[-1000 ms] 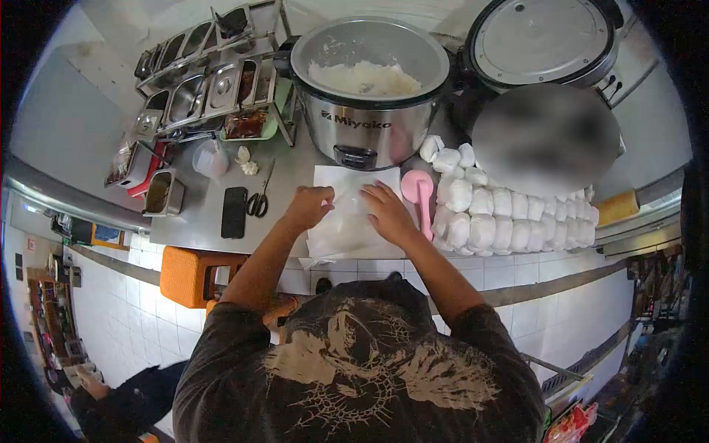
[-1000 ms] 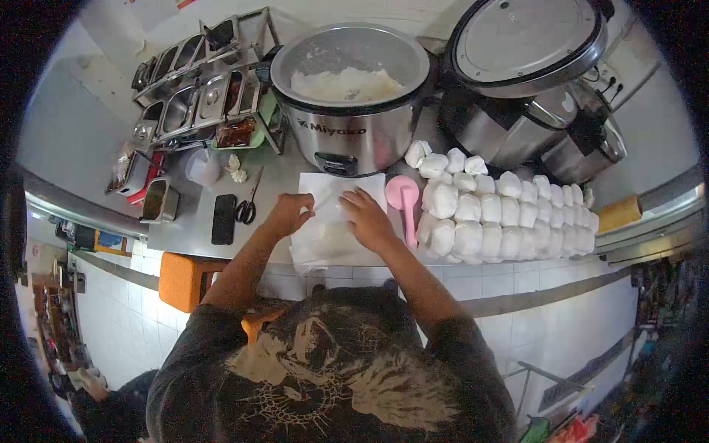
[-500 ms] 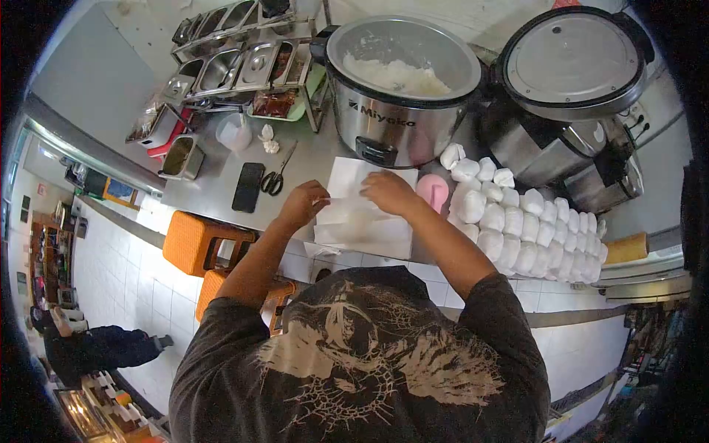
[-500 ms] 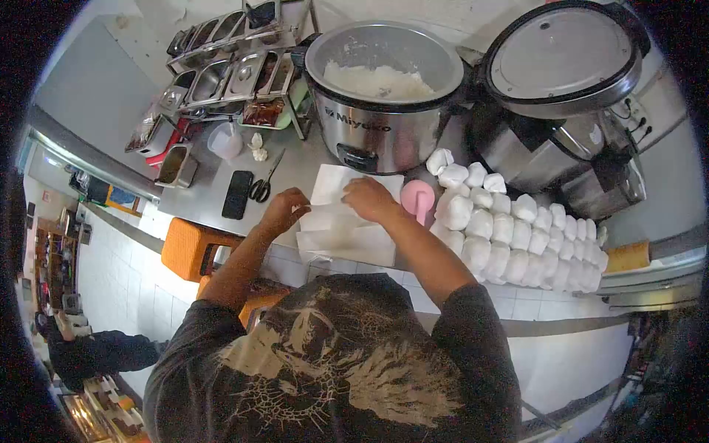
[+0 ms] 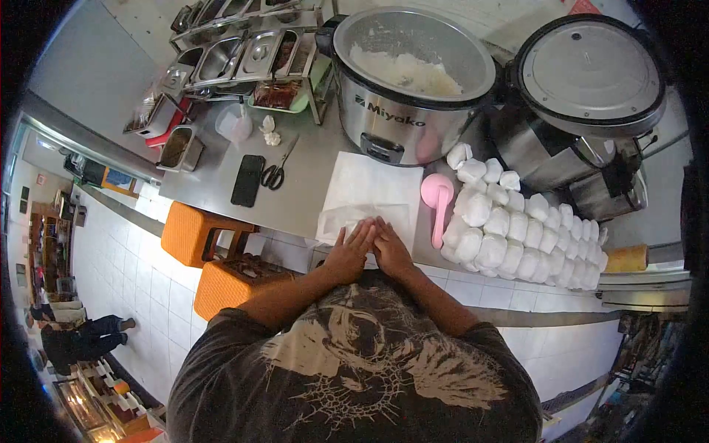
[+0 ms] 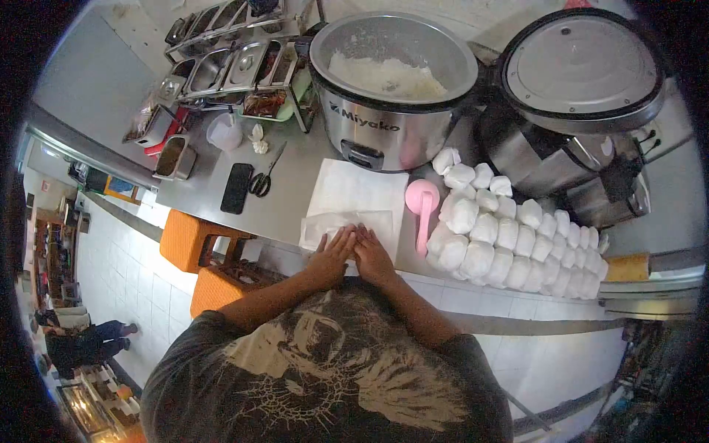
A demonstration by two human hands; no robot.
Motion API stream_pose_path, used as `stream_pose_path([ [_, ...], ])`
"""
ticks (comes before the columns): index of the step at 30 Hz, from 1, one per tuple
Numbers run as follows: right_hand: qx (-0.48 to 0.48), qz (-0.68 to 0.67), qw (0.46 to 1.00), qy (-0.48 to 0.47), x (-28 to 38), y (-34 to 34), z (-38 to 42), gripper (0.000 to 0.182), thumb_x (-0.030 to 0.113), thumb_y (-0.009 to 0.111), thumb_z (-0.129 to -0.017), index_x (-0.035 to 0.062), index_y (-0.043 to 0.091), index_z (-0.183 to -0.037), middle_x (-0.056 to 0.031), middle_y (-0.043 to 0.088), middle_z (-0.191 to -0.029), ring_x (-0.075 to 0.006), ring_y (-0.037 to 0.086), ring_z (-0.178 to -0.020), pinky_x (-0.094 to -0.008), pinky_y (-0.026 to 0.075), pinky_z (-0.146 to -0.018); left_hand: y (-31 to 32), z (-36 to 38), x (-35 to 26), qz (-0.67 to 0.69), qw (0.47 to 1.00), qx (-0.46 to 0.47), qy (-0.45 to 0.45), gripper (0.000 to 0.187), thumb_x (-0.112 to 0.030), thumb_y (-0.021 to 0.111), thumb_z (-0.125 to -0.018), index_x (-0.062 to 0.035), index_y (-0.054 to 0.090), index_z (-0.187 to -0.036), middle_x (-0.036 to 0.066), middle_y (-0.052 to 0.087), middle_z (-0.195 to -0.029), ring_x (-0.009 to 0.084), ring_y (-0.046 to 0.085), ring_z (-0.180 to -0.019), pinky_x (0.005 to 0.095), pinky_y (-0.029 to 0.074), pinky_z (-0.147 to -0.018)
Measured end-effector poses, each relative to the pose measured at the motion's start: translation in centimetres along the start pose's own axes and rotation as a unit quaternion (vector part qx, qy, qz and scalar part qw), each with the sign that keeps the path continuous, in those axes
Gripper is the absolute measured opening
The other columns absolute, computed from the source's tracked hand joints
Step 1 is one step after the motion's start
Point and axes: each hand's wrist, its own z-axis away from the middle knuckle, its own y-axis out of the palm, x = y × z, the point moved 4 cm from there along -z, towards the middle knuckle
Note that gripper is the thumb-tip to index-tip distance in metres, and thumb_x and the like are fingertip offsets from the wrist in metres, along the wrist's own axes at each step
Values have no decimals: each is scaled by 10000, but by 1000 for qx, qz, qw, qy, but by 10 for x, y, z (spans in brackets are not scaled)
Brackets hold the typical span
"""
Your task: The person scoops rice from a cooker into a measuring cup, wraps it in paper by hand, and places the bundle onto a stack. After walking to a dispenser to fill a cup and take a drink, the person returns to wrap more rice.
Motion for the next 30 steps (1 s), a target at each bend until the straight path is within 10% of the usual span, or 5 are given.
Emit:
stream_pose_path([
  [10,61,132,974,174,-3,6,4,898,402,666,-913,-110,231,-1510,-249,154,-1625,-484,81,-1503,-687,127,-1156,31,-1,54,117,979,-14,-164,902,-179,581,-869,-99,64,-1604,286,-25,-1638,510,21,-1504,763,66,-1105],
  [17,166,125,975,79,-8,-25,-20,625,360,734,-834,3,601,-1329,-201,104,-1649,-520,97,-1489,-762,123,-1118,-6,-17,46,51,970,98,-219,671,-271,578,-906,-232,375,-1544,230,-140,-1647,540,-209,-1466,835,30,-1034],
  [20,278,71,956,60,-37,-29,-41,439,295,722,-840,4,646,-1161,-217,179,-1620,-549,126,-1470,-818,206,-1038,-38,-20,56,-17,990,22,-140,536,-300,610,-911,-229,513,-1433,243,147,-1637,484,38,-1515,821,116,-1041],
  [23,108,9,988,107,-54,-23,-59,179,152,696,-806,28,632,-918,-232,577,-1254,-436,517,-1225,-577,464,-937,-29,-52,84,78,992,2,-97,307,-289,650,-898,-150,644,-1172,202,523,-1422,388,416,-1394,706,325,-1019],
  [30,26,27,989,140,-44,-24,-62,89,67,663,-782,31,610,-844,-179,625,-886,-388,617,-908,-471,507,-794,-31,-54,63,-30,986,-115,-113,102,-148,637,-852,-88,624,-933,111,625,-997,306,635,-1005,487,503,-795],
])
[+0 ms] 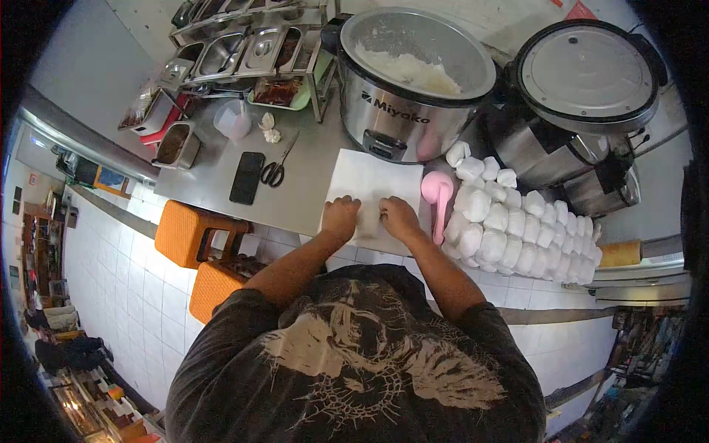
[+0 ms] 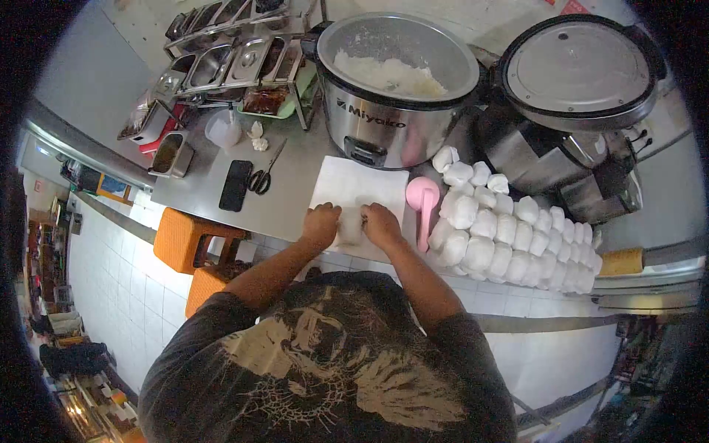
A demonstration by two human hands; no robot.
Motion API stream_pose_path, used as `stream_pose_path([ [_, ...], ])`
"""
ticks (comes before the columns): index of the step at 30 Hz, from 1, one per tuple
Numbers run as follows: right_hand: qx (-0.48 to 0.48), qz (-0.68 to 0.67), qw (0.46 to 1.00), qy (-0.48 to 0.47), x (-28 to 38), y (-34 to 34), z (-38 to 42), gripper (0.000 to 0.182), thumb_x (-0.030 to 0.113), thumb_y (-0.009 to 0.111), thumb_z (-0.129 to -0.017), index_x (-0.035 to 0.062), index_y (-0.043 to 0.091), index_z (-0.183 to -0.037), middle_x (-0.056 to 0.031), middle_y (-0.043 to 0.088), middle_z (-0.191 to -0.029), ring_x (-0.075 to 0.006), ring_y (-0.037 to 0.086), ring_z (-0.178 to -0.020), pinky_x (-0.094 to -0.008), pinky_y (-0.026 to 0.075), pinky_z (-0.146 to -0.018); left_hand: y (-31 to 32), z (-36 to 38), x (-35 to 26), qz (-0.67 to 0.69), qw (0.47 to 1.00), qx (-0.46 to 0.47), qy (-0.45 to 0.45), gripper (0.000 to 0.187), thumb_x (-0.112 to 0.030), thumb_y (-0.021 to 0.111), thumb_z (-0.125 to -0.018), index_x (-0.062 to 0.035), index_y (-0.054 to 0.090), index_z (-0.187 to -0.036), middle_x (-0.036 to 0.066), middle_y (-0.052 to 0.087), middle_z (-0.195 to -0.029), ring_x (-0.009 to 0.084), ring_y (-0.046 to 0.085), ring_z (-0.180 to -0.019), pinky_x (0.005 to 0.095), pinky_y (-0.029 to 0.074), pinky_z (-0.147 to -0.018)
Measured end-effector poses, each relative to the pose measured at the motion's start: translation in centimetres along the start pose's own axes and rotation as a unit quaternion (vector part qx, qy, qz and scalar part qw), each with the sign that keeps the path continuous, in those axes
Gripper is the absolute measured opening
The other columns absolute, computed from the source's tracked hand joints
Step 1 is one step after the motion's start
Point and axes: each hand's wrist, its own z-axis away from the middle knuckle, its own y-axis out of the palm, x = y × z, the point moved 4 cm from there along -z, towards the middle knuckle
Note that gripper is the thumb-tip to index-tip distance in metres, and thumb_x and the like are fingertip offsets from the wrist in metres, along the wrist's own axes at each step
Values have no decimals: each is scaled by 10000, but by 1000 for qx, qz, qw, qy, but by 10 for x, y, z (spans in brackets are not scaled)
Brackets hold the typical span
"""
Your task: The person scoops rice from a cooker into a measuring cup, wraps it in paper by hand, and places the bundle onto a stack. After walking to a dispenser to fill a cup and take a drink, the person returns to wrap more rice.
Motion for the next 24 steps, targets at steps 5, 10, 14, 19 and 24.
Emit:
stream_pose_path([
  [5,-30,39,995,-90,-1,7,25,157,99,688,-796,41,661,-938,-142,626,-1028,-348,599,-1008,-435,514,-865,16,27,-1,-30,985,-99,139,115,-156,640,-805,-83,637,-895,86,597,-966,287,614,-981,443,498,-825],
  [10,-13,-25,988,-153,-2,-16,49,277,121,699,-828,66,702,-1100,-98,639,-1207,-311,589,-1110,-409,484,-970,0,52,18,92,971,-85,204,229,-174,631,-841,-68,666,-1041,97,627,-1120,299,590,-1084,440,467,-955],
  [14,-46,-69,984,-160,-4,-9,55,204,159,699,-839,56,711,-1015,-78,683,-1138,-303,601,-1095,-413,464,-1001,6,45,28,60,967,-35,244,255,-213,631,-882,-64,676,-1085,95,652,-1116,294,606,-1076,451,459,-978],
  [19,-6,-59,989,-135,-9,-2,40,119,109,718,-822,26,715,-906,-108,712,-1029,-327,636,-991,-418,496,-918,10,14,35,77,969,83,222,182,-209,636,-900,-70,697,-1001,120,682,-1014,306,627,-1042,434,497,-919],
  [24,18,-131,989,65,-18,7,11,128,96,710,-779,-11,668,-837,-198,690,-915,-373,642,-914,-443,510,-837,25,-21,51,270,946,129,121,196,-170,631,-880,-86,679,-1051,142,670,-1025,343,615,-1063,449,523,-881],
])
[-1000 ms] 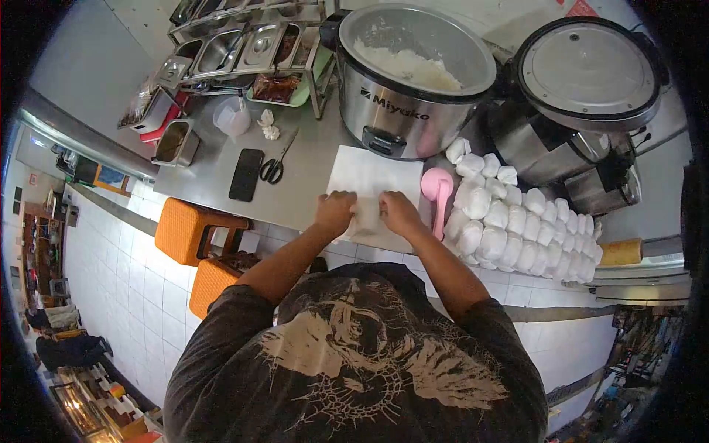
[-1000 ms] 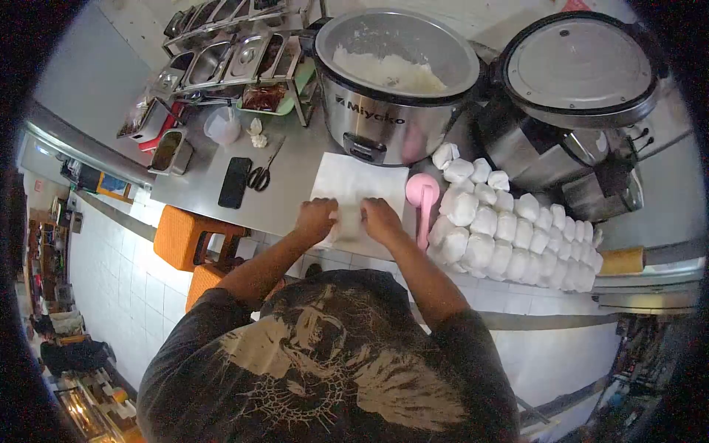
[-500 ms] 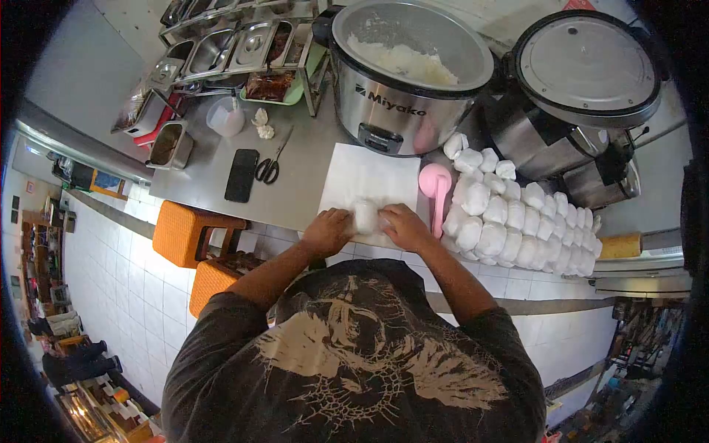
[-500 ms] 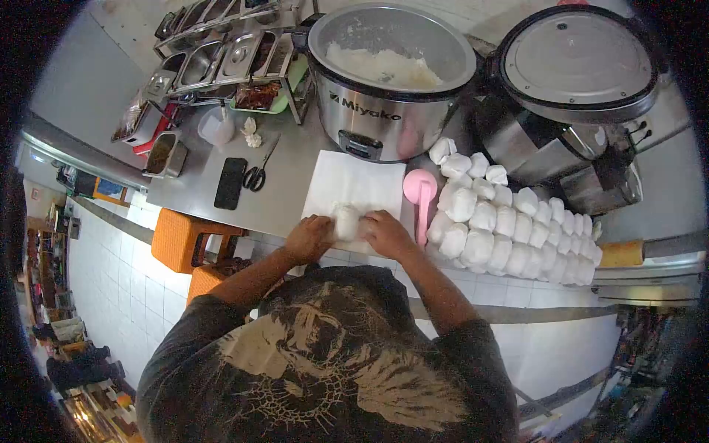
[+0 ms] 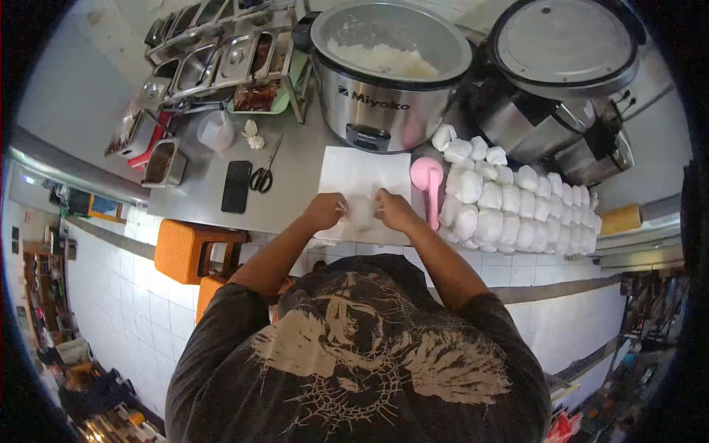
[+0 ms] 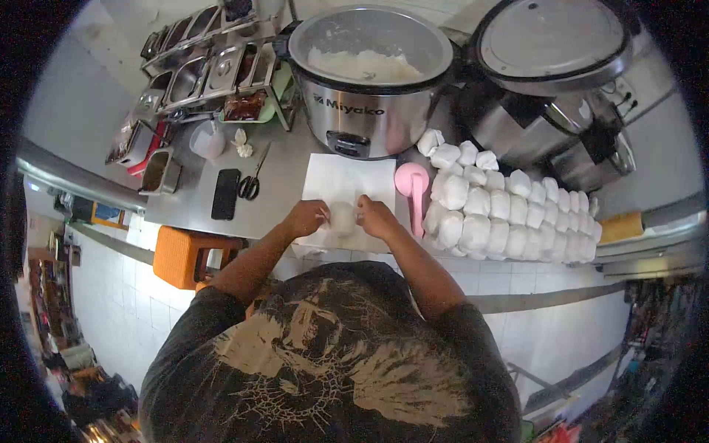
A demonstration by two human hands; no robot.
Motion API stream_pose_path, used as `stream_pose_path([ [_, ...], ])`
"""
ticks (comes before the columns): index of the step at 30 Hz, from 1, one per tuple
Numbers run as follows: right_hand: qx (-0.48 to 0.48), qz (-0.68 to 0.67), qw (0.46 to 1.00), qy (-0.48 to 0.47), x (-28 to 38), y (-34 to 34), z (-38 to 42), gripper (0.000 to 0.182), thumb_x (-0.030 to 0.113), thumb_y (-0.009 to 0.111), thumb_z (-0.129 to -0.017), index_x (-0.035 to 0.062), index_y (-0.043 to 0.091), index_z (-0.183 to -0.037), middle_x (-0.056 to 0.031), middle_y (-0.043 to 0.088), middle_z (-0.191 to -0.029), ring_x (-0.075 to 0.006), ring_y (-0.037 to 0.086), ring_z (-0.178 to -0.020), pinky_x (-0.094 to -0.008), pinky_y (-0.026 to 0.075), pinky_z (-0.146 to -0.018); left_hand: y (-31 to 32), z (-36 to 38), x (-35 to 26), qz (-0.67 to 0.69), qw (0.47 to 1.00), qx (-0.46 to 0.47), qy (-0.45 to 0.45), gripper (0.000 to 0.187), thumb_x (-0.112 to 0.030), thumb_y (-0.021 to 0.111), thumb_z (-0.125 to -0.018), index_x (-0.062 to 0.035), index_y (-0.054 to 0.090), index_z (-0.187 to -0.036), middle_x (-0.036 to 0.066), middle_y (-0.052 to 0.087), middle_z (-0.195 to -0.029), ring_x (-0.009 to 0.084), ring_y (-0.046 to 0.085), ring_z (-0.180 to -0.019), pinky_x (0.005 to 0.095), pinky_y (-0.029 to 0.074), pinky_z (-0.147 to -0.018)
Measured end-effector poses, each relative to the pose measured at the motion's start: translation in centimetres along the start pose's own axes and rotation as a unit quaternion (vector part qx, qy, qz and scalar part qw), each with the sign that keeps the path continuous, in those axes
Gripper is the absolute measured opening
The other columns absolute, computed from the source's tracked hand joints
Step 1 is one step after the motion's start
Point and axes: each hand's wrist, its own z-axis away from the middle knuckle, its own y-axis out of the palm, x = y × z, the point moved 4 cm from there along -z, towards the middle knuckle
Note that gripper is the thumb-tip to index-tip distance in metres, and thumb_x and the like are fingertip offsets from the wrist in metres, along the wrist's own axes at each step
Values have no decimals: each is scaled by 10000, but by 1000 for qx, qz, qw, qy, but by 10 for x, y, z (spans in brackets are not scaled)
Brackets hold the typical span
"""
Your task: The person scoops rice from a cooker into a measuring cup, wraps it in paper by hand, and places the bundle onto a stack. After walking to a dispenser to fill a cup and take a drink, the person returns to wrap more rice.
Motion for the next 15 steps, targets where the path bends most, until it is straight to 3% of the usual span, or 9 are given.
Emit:
stream_pose_path([
  [4,87,255,961,-54,12,22,-24,117,60,661,-710,-2,652,-810,-257,667,-947,-426,605,-915,-499,472,-870,20,-7,-23,-203,974,-81,-61,345,-116,635,-847,-92,600,-1190,159,637,-1114,358,597,-1106,494,505,-918],
  [5,-32,215,965,-145,-25,48,-31,164,77,664,-726,-11,652,-864,-265,662,-983,-451,581,-903,-511,453,-893,22,0,-29,-214,968,-118,-57,384,-93,629,-842,-90,573,-1223,161,627,-1137,366,590,-1115,510,500,-924],
  [6,29,135,989,-61,-1,31,-17,207,75,657,-757,4,642,-950,-249,663,-991,-447,598,-930,-501,469,-874,32,-2,-16,-207,963,-172,2,328,-64,595,-840,-79,603,-1168,158,633,-1113,379,585,-1117,526,494,-918],
  [7,13,0,1000,-16,1,27,-5,253,73,661,-785,28,614,-1029,-224,662,-1015,-420,623,-960,-472,489,-848,28,-2,-15,-155,973,-166,28,297,-46,583,-823,-81,623,-1115,172,649,-1053,406,601,-1067,540,493,-900],
  [8,9,-61,998,-1,16,14,10,253,61,669,-799,44,593,-1039,-188,663,-987,-338,651,-948,-429,504,-818,26,0,-14,-91,982,-165,21,278,35,550,-783,-64,612,-1035,181,654,-959,370,636,-954,481,510,-835],
  [9,18,-100,995,-21,15,17,18,228,40,664,-819,39,576,-1029,-135,657,-967,-251,632,-935,-379,496,-833,14,15,-40,83,982,-161,46,283,105,511,-759,-43,561,-995,187,635,-890,310,634,-864,408,503,-771],
  [10,31,-195,980,-33,28,9,30,212,24,654,-841,42,562,-1031,-83,625,-977,-194,595,-961,-352,485,-850,10,18,-41,80,985,-133,81,295,140,489,-755,-42,528,-984,125,601,-840,224,587,-809,332,468,-711],
  [12,18,-276,961,-13,44,3,53,221,15,653,-855,39,551,-1050,-66,597,-1025,-194,574,-988,-344,478,-861,-3,30,-63,220,974,-38,46,296,136,526,-759,-47,519,-992,57,566,-851,178,545,-810,293,448,-720],
  [15,-152,-285,946,-16,51,6,83,244,25,662,-855,29,560,-1077,-103,589,-1022,-210,601,-941,-372,501,-824,-1,35,-73,278,960,-25,-1,308,147,532,-757,-53,515,-991,19,526,-878,141,498,-838,260,417,-739],
])
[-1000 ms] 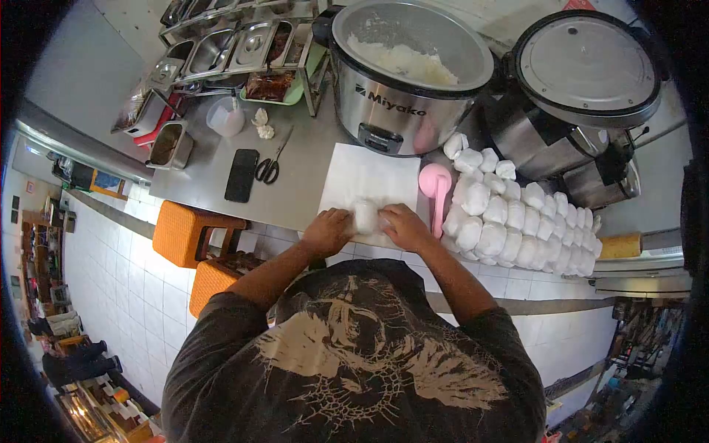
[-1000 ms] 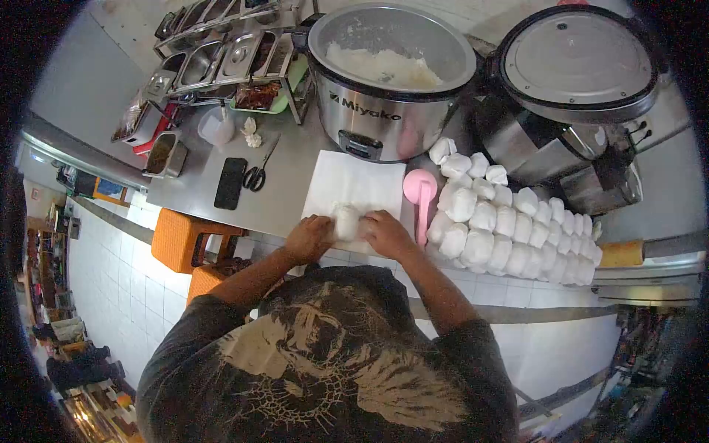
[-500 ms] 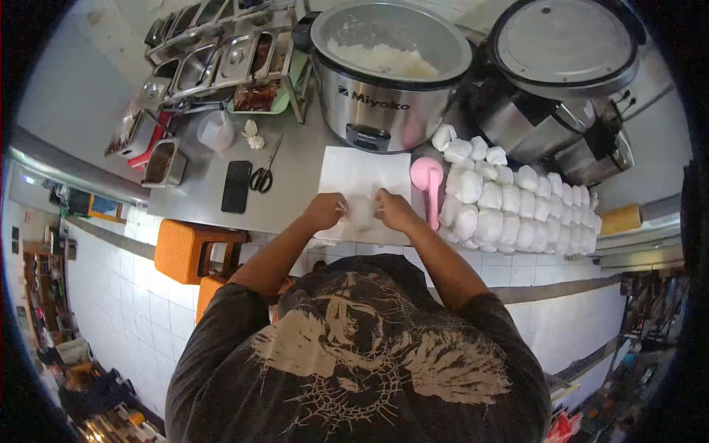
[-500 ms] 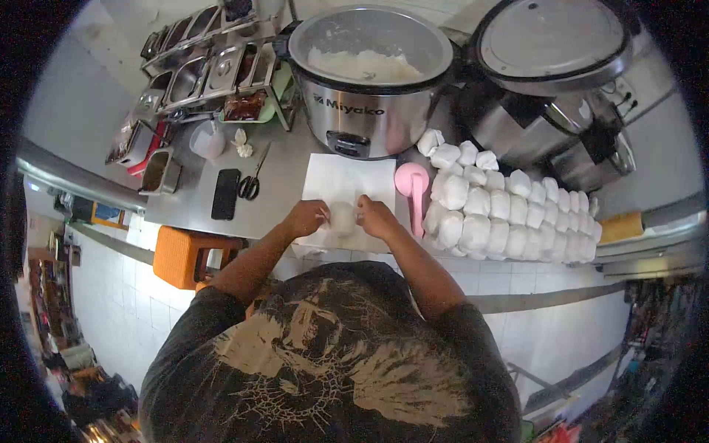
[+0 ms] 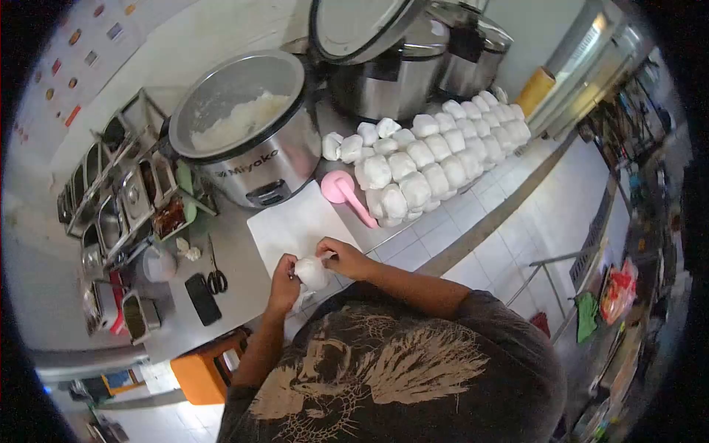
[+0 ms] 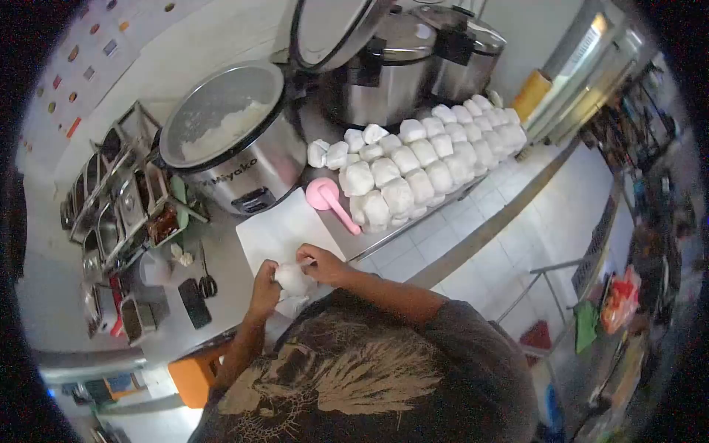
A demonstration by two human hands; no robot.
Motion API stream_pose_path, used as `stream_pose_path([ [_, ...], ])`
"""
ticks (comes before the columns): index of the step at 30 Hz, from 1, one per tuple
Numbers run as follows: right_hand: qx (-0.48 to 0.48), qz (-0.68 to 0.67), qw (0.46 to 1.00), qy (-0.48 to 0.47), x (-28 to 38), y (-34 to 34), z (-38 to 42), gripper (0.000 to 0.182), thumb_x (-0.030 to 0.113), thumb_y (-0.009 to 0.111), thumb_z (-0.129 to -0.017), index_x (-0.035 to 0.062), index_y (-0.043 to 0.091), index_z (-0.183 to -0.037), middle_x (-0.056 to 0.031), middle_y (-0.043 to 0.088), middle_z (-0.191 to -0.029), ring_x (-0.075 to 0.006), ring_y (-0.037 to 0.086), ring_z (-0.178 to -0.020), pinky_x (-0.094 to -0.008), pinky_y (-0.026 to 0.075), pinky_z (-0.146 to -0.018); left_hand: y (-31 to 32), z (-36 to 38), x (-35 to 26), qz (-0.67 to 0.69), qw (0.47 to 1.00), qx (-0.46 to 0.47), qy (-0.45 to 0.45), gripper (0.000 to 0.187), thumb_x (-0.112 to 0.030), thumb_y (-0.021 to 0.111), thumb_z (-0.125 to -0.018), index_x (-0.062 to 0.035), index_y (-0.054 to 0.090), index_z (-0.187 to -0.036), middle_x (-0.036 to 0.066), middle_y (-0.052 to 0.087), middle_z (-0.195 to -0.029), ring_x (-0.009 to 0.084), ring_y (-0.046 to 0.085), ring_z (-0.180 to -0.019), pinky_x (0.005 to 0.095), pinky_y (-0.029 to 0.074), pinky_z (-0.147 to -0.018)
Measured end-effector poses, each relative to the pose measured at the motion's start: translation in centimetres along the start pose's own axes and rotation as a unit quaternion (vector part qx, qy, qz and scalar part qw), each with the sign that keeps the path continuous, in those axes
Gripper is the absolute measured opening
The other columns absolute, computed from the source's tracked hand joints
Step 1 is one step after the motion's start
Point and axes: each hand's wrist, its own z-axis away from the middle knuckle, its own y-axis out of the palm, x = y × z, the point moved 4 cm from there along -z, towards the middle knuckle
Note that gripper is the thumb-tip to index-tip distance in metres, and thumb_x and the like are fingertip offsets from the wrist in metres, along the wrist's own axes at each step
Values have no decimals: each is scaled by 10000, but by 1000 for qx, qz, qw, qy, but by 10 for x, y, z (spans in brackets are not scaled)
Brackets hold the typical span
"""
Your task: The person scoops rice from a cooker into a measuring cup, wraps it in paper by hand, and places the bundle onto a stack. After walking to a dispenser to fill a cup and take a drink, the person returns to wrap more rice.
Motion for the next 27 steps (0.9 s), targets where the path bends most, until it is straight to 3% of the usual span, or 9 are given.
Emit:
stream_pose_path([
  [3,-188,108,976,-22,27,-8,32,256,-16,655,-864,33,548,-1091,-78,579,-1063,-168,571,-986,-342,496,-831,23,-2,-1,-13,999,-40,2,320,168,525,-752,-50,513,-987,33,520,-897,146,494,-872,268,419,-771],
  [8,-260,31,959,107,22,-30,71,151,13,551,-986,15,605,-1127,-54,626,-900,-115,570,-880,-289,490,-771,73,-2,-46,-91,994,-50,46,290,145,544,-781,-33,517,-1008,57,533,-911,175,522,-873,291,453,-807],
  [11,-259,-180,937,152,25,-60,94,253,131,621,-978,11,610,-1200,-71,647,-963,-134,591,-925,-333,507,-813,113,-16,-85,-98,991,-23,91,296,138,539,-784,-26,521,-1030,80,570,-962,182,552,-901,297,469,-803],
  [14,-236,-254,938,27,49,-106,111,437,207,665,-968,-3,540,-1331,-74,650,-1089,-158,604,-1018,-323,500,-900,166,-42,-110,-131,977,-14,165,301,157,536,-804,-31,536,-1039,59,593,-883,202,607,-876,310,493,-815],
  [17,-242,-118,962,42,69,-195,135,524,250,685,-959,-16,495,-1369,-99,635,-1189,-174,591,-1110,-322,485,-962,236,-69,-157,-51,983,42,170,352,147,552,-815,-40,521,-1113,75,616,-935,200,617,-861,304,503,-781],
  [18,-226,-179,955,74,60,-228,144,509,238,689,-955,-12,508,-1360,-97,635,-1212,-167,582,-1120,-325,483,-962,259,-74,-176,-36,993,112,6,465,138,563,-825,-48,463,-1240,118,591,-1144,178,605,-915,296,507,-769],
  [21,-114,-398,910,19,54,-307,175,492,208,688,-952,-8,512,-1358,-92,631,-1229,-162,574,-1140,-325,475,-975,342,-103,-171,193,952,222,-83,602,97,609,-825,-60,373,-1356,143,508,-1299,170,602,-969,294,523,-776],
  [23,-74,-440,895,12,58,-347,200,483,197,679,-955,2,511,-1363,-86,632,-1244,-165,578,-1148,-337,465,-994,384,-118,-174,88,938,325,-88,751,11,711,-808,-72,298,-1430,146,482,-1345,216,592,-1083,351,530,-879],
  [27,-61,-419,905,34,46,-410,225,523,218,707,-935,1,506,-1366,-95,639,-1237,-179,590,-1144,-348,464,-1002,444,-130,-186,38,931,344,-114,755,-122,746,-868,-74,282,-1461,151,510,-1324,230,564,-1136,422,492,-982],
])
